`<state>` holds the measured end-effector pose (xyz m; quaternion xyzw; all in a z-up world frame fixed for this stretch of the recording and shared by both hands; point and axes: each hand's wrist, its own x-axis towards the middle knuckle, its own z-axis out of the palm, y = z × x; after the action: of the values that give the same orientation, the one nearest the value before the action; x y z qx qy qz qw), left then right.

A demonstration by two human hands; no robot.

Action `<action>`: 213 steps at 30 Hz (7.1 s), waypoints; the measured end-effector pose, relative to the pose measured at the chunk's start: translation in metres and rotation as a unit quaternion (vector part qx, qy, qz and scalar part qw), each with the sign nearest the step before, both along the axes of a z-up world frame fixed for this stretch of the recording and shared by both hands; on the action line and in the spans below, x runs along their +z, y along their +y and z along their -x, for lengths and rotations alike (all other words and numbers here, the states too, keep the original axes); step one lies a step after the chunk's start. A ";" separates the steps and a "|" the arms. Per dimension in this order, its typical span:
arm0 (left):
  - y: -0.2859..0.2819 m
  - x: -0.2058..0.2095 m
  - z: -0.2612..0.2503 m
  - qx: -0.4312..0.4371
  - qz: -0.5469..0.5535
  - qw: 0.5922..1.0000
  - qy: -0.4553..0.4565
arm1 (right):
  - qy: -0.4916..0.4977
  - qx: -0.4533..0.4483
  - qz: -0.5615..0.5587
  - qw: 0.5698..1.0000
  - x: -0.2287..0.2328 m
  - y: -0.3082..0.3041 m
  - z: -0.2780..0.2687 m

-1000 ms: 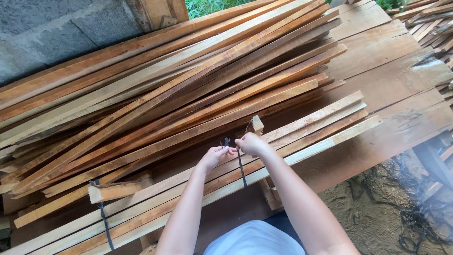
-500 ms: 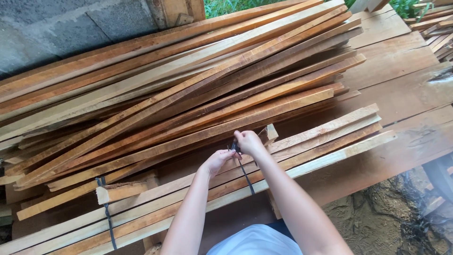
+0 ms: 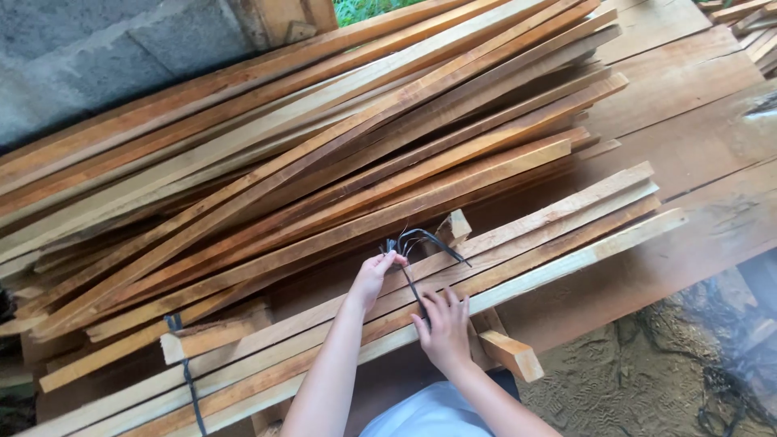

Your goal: Bundling multiple long wooden planks together using flexible plastic ties.

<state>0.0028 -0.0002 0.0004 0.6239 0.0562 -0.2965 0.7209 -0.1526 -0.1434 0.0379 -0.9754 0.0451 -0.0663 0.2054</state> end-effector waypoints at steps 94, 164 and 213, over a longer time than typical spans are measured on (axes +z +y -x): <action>-0.017 -0.045 -0.018 -0.030 -0.301 0.953 -0.031 | 0.232 -0.274 -0.510 0.781 -0.002 -0.003 -0.134; 0.002 -0.039 -0.026 0.047 -0.070 0.983 0.160 | 0.016 -0.018 -0.224 0.974 0.001 -0.011 -0.099; -0.045 -0.065 -0.051 0.016 -0.162 0.958 0.235 | 0.037 -0.144 -0.134 0.980 -0.025 0.012 -0.105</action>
<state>0.0533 -0.0457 -0.0649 0.6440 0.2809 -0.4098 0.5817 -0.0471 -0.1318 0.0132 -0.9241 0.2015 -0.0525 0.3204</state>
